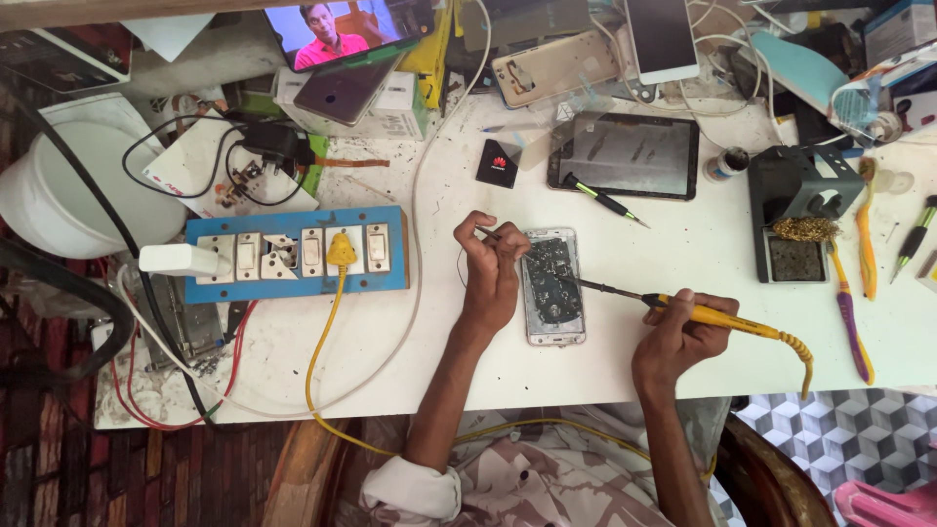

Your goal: The person uses a soldering iron and solder wire to work on a smartphone motherboard. They repeatedly apply heat and solder to various points on the circuit board while holding the device steady with the other hand.

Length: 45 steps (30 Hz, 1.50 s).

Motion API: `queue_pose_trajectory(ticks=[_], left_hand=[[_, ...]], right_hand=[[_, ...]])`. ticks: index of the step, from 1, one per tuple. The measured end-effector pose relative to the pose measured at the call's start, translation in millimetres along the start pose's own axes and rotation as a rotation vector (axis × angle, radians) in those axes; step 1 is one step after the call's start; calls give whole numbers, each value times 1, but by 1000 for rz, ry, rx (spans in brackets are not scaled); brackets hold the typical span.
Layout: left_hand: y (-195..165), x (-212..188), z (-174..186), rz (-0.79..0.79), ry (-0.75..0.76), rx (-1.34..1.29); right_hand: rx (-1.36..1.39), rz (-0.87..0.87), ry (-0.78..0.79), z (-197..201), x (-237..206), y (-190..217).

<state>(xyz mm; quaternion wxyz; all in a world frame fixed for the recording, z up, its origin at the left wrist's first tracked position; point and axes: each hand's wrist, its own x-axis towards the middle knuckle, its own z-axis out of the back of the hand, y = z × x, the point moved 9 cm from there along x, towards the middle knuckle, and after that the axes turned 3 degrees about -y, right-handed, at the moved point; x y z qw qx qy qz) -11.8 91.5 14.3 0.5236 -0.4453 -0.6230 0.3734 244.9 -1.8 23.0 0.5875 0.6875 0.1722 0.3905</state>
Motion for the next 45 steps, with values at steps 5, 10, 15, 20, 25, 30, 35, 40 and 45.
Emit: queue_pose_trajectory(ticks=[5, 10, 15, 20, 25, 30, 35, 40, 45], left_hand=[[-1, -5, -5, -51, 32, 22], [-3, -4, -6, -78, 42, 77], [-6, -3, -5, -102, 35, 90], [-3, -1, -5, -54, 32, 76], [-2, -1, -6, -53, 27, 70], [1, -1, -6, -45, 32, 62], [5, 1, -3, -27, 16, 30], [4, 1, -4, -36, 27, 21], [6, 3, 3, -11, -37, -51]], right_hand=[[3, -15, 6, -1, 2, 0], [50, -34, 17, -4, 3, -2], [84, -30, 22, -5, 4, -2], [46, -34, 10, -5, 5, -2], [50, -25, 24, -5, 6, 1], [65, -48, 14, -6, 8, -2], [25, -18, 28, -7, 9, 0], [74, -42, 21, -7, 9, -2], [5, -37, 18, -7, 10, -1]])
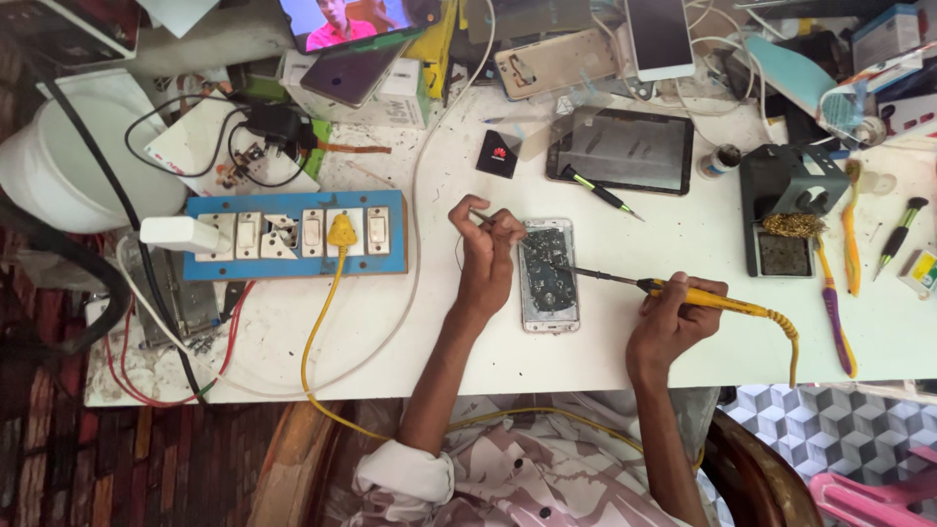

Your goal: The person uses a soldering iron and solder wire to work on a smartphone motherboard. They repeatedly apply heat and solder to various points on the circuit board while holding the device steady with the other hand.

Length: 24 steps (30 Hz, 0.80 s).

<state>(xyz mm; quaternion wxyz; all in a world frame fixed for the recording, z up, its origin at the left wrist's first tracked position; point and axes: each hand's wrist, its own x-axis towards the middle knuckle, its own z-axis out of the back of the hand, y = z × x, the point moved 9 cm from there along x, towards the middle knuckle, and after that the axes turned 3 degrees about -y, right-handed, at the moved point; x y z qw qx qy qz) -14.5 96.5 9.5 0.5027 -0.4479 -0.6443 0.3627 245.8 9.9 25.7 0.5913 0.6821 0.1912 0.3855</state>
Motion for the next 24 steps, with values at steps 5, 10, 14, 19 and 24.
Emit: queue_pose_trajectory(ticks=[5, 10, 14, 19, 24], left_hand=[[-3, -1, -5, -30, 34, 54], [-4, 0, -6, -32, 38, 67], [-4, 1, -7, -21, 34, 75], [-5, 1, -6, -14, 27, 58], [-9, 1, -5, -3, 30, 83]], right_hand=[[55, -31, 0, 1, 0, -1], [55, -38, -9, 0, 1, 0], [80, -41, -28, 0, 0, 1], [79, -46, -8, -2, 1, 3], [118, -114, -15, -2, 3, -3]])
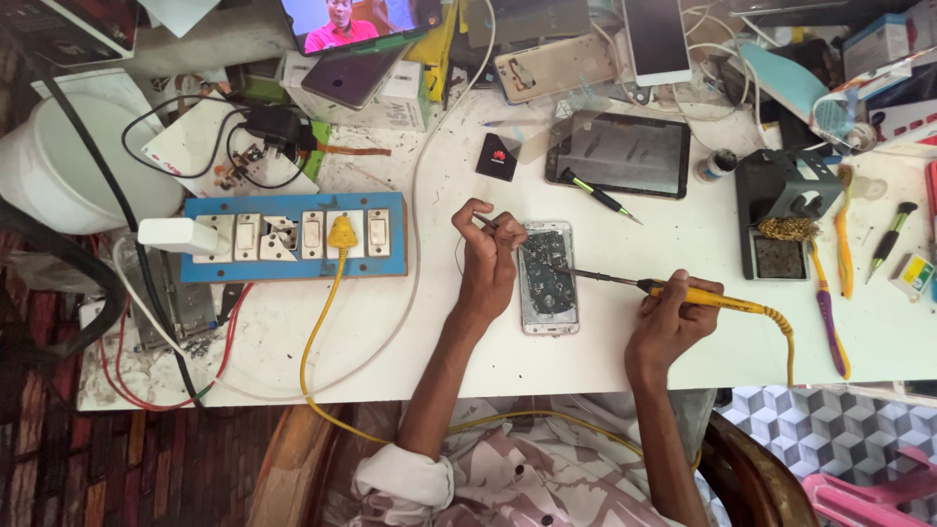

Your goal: The person uses a soldering iron and solder wire to work on a smartphone motherboard. They repeatedly apply heat and solder to various points on the circuit board while holding the device steady with the other hand.

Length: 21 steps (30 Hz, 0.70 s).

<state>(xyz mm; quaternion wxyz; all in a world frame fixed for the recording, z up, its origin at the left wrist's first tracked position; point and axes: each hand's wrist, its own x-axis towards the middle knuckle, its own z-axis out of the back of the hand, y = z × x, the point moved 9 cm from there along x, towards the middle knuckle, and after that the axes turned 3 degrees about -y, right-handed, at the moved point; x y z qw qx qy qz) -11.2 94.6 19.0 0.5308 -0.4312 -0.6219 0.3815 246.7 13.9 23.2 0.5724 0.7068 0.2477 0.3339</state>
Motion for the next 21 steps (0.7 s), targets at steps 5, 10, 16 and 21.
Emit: queue_pose_trajectory(ticks=[5, 10, 16, 21], left_hand=[[-3, 0, -1, 3, 4, 44], [-4, 0, 1, 5, -12, 24], [-2, -1, 1, 0, -14, 39], [1, -1, 3, 16, -36, 50]], right_hand=[[34, -33, 1, 1, 2, -3], [46, -82, -24, 2, 5, -9], [39, -67, -26, 3, 6, -10], [49, -79, -21, 1, 4, -9]])
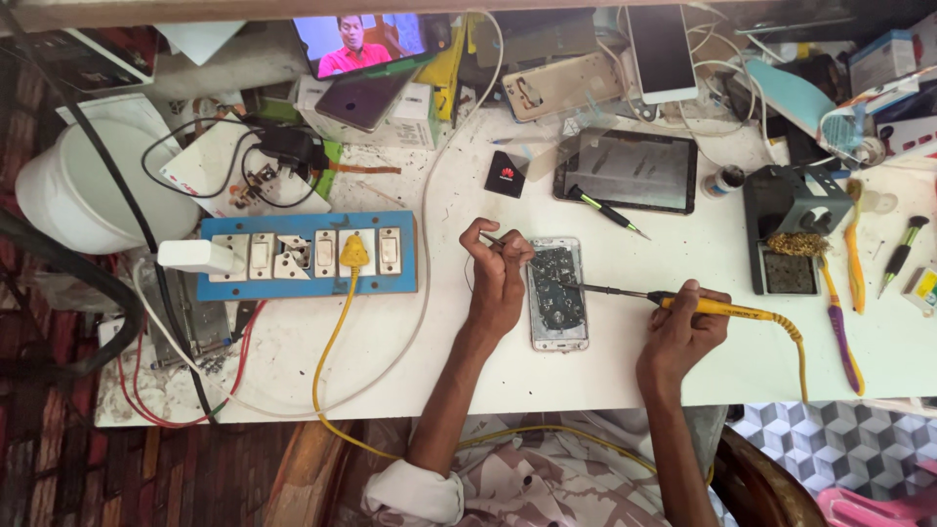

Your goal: The person uses a soldering iron and solder wire to work on a smartphone motherboard. They repeatedly apply heat and solder to various points on the circuit board while holding the device steady with the other hand.

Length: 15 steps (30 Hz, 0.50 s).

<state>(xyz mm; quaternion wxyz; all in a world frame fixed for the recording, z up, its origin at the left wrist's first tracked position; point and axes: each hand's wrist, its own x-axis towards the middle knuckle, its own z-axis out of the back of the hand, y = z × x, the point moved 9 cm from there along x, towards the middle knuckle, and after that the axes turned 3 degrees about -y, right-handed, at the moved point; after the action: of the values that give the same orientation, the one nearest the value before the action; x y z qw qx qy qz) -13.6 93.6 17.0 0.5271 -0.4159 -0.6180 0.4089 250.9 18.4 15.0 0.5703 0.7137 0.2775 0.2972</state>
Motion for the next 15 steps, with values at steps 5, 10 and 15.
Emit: queue_pose_trajectory(ticks=[5, 10, 15], left_hand=[[2, 1, 4, 58, -29, -64], [4, 4, 4, 97, -26, -34], [2, 4, 3, 84, -30, -52]], right_hand=[[-66, 21, 3, -2, -2, 5], [-65, 32, 12, -2, -2, 5], [-40, 32, 5, -1, 0, 1]])
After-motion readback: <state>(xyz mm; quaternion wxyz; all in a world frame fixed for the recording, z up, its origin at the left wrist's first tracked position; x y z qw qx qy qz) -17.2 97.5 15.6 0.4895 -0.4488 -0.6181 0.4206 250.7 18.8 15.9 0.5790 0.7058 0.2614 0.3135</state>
